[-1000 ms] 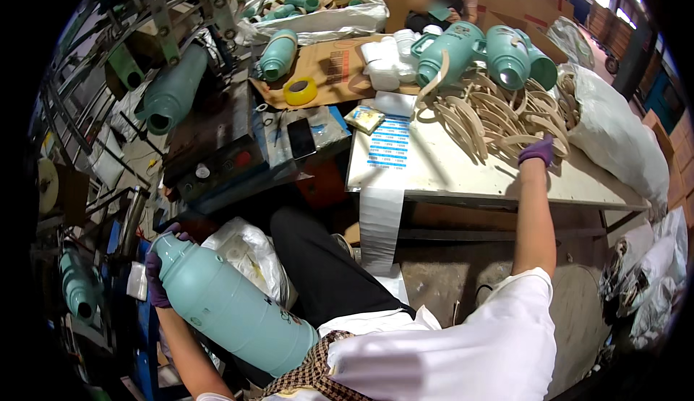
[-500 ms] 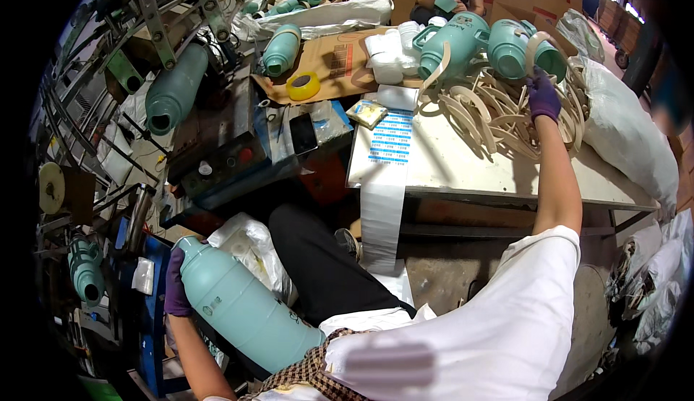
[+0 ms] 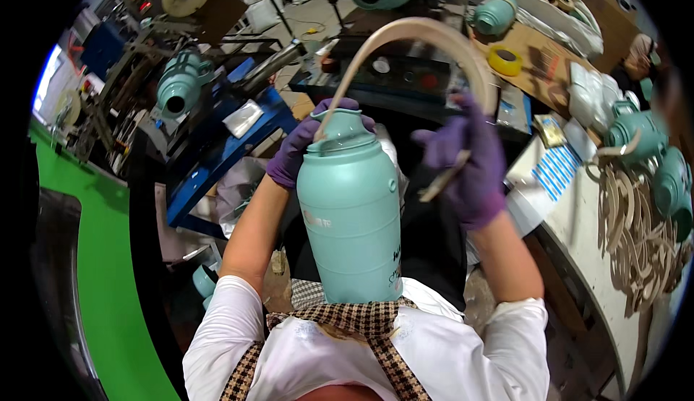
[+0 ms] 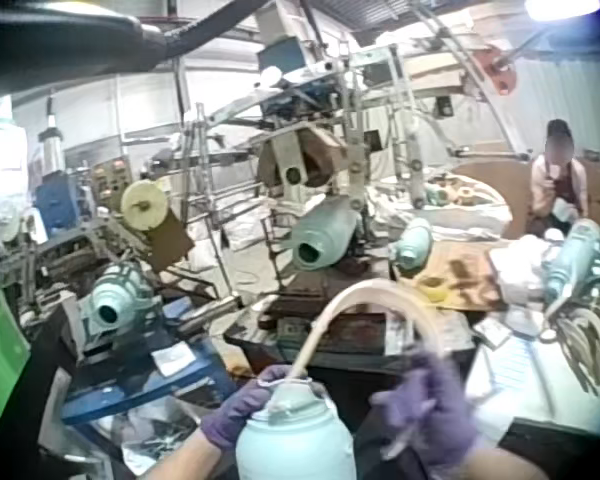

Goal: The person sits on the floor and repeatedly assembles light blue plastic containers by inserting a beige handle into the top opening. They pick up a container, insert the handle, and place the assembled unit on a nearby surface. This process is repeated for multiple containers.

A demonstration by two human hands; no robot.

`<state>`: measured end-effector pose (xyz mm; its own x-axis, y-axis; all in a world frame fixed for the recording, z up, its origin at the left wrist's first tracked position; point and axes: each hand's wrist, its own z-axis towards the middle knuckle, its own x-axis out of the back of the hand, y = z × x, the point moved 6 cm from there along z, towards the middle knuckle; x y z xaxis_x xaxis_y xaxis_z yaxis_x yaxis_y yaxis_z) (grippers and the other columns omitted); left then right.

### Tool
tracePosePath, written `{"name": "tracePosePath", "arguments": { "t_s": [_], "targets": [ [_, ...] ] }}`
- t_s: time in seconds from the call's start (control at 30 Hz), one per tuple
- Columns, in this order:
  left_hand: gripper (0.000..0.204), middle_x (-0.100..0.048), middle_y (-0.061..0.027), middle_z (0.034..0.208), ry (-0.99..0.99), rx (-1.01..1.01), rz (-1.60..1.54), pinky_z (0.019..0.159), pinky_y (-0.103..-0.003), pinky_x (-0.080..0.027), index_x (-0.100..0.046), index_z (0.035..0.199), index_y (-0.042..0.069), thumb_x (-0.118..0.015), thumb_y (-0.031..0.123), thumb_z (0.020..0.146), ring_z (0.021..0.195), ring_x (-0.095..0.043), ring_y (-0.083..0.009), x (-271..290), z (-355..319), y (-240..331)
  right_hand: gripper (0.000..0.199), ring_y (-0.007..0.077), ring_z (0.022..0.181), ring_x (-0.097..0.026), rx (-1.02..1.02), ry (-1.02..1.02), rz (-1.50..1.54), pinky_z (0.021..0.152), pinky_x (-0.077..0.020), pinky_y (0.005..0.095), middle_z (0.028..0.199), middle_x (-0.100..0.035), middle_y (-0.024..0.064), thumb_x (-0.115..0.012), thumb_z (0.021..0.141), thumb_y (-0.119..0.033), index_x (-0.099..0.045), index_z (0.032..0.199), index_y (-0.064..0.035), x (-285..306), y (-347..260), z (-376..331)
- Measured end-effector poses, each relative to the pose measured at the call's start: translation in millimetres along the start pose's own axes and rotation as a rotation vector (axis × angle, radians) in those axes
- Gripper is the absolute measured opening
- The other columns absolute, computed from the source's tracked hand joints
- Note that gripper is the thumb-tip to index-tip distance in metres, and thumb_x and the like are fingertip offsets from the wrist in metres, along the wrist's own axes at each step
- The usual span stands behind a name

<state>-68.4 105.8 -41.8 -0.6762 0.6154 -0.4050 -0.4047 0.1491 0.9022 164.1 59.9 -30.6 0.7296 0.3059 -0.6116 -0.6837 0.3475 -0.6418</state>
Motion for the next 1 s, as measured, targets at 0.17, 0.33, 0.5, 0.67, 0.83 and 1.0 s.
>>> {"name": "tracePosePath", "arguments": {
  "t_s": [0.17, 0.33, 0.5, 0.67, 0.83, 1.0],
  "targets": [
    [0.085, -0.060, -0.0195, 0.130, 0.025, -0.075, 0.213, 0.103, -0.044, -0.052, -0.045, 0.142, 0.005, -0.079, 0.053, 0.081, 0.118, -0.063, -0.0317, 14, -33, 24, 0.028, 0.0103, 0.048, -0.042, -0.322, -0.095, 0.090, 0.064, -0.0489, 0.0267, 0.059, -0.044, -0.0016, -0.043, 0.103, -0.015, -0.053, 0.127, -0.0051, -47, 85, 15],
    [0.063, -0.056, -0.0074, 0.132, 0.156, -0.163, 0.204, 0.104, -0.031, -0.045, -0.044, 0.144, 0.004, -0.065, 0.032, 0.091, 0.118, -0.056, -0.0154, 26, -60, 20, 0.026, 0.0215, 0.083, -0.063, -0.049, -0.392, -0.682, 0.075, -0.0480, 0.0311, 0.079, -0.065, 0.0073, -0.069, 0.077, -0.018, -0.072, 0.100, -0.0050, -116, 76, 8],
    [0.084, -0.058, -0.0170, 0.133, 0.122, -0.097, 0.094, 0.108, -0.041, -0.048, -0.034, 0.151, 0.005, -0.072, 0.043, 0.086, 0.122, -0.059, -0.0235, 39, -73, 19, 0.036, 0.0238, 0.081, -0.063, 0.570, -0.852, -0.902, 0.099, -0.0393, 0.0485, 0.078, -0.066, 0.0022, -0.076, 0.067, -0.033, -0.075, 0.096, -0.0123, -146, 46, -14],
    [0.072, -0.057, -0.0190, 0.135, 0.296, -0.132, 0.261, 0.105, -0.041, -0.048, -0.038, 0.149, 0.004, -0.047, 0.054, 0.099, 0.121, -0.059, -0.0263, 51, -77, 14, 0.022, 0.0176, 0.076, -0.061, 0.083, -0.057, -0.373, 0.110, -0.0372, 0.0435, 0.082, -0.064, 0.0051, -0.069, 0.073, -0.017, -0.067, 0.090, -0.0038, -86, 103, 4],
    [0.068, -0.058, -0.0197, 0.133, 0.249, -0.146, -0.344, 0.109, -0.044, -0.046, -0.041, 0.144, 0.003, -0.037, 0.057, 0.102, 0.125, -0.057, -0.0314, 56, -84, 1, 0.023, 0.0287, 0.113, -0.062, 0.287, -0.624, -0.593, 0.106, -0.0423, 0.0414, 0.101, -0.067, 0.0104, -0.072, 0.071, -0.013, -0.069, 0.091, -0.0005, -148, 80, 0],
    [0.085, -0.051, -0.0163, 0.144, 0.152, -0.504, -0.290, 0.113, -0.046, -0.040, -0.030, 0.151, -0.002, -0.050, 0.059, 0.094, 0.134, -0.049, -0.0267, 42, -86, 26, 0.054, 0.0245, 0.107, -0.063, -0.190, -0.296, -0.144, 0.113, -0.0380, 0.0384, 0.113, -0.065, 0.0155, -0.050, 0.082, -0.015, -0.055, 0.130, 0.0077, -42, 156, 34]
  ]
}}
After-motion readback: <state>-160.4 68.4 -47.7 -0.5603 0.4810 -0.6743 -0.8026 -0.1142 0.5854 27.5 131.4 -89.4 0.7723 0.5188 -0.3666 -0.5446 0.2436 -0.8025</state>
